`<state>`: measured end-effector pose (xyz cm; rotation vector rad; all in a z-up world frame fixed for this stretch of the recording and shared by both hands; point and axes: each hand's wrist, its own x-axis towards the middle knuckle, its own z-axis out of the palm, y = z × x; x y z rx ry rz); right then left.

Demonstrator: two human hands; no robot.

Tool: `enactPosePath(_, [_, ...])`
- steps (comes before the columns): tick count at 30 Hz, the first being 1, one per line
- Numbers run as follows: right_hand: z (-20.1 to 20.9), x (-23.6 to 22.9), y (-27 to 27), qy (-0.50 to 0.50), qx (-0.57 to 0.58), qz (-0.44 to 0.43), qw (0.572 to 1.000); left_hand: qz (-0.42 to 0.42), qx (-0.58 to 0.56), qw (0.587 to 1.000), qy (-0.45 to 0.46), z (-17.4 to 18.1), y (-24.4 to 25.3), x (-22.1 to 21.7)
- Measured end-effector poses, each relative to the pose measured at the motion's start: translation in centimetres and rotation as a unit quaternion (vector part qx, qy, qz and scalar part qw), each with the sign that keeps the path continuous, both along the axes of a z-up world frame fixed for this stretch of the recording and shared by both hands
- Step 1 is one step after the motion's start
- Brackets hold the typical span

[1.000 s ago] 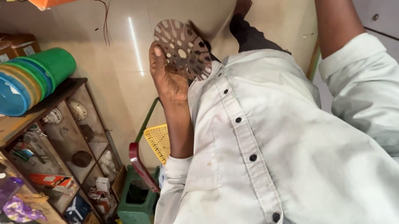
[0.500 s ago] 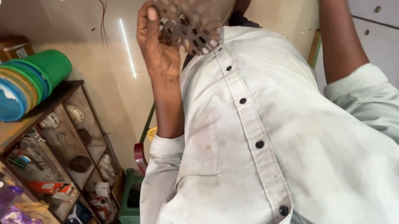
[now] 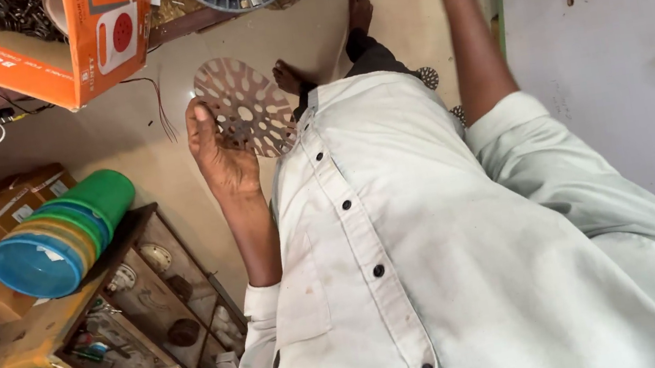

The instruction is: The person holds a circular metal fan blade and uses a hammer to tap it against a workbench surface. They then use a metal rod to poke and adjust the holes in the blade. The person repeats this process with another similar metal part.

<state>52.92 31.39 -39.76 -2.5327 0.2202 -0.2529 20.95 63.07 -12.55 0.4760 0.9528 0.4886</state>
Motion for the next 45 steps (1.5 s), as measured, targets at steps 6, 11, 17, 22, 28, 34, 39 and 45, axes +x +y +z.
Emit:
enactPosePath(6, [3.3,0.6,-5.6,0.131,0.288,-0.204,0.927,-0.038,-0.021,0.999,-0.02,0.5,0.1,1.2])
enactPosePath(11, [6.6,-0.7,-7.1,0.119,0.571,-0.161,0.796,-0.103,-0.012,0.994,-0.029,-0.4,0.0,1.3])
enactPosePath(17, [18.1,-8.6,-5.9,0.136,0.612,0.004,0.779,-0.259,0.105,0.96,-0.028,-1.3,-1.4,4.5])
enactPosePath(22, [26.6,-14.9,-1.6,0.192,0.521,0.113,0.824,-0.359,0.159,0.917,-0.074,-1.9,-4.1,8.2])
enactPosePath(28, [30.2,-17.9,-1.1,0.136,0.462,0.175,0.859,-0.296,0.265,0.909,-0.125,-2.1,-8.0,8.3])
enactPosePath(34, [30.5,-18.7,-2.9,0.119,0.502,0.195,0.834,-0.278,0.193,0.92,-0.196,-1.2,-11.7,8.1])
enactPosePath(39, [30.4,-17.9,-7.5,0.15,0.474,0.244,0.832,-0.343,0.205,0.899,-0.178,0.6,-15.9,8.0])
enactPosePath(45, [32.2,-17.7,-15.7,0.158,0.43,0.231,0.858,-0.36,0.3,0.878,-0.1,2.3,-24.7,8.1])
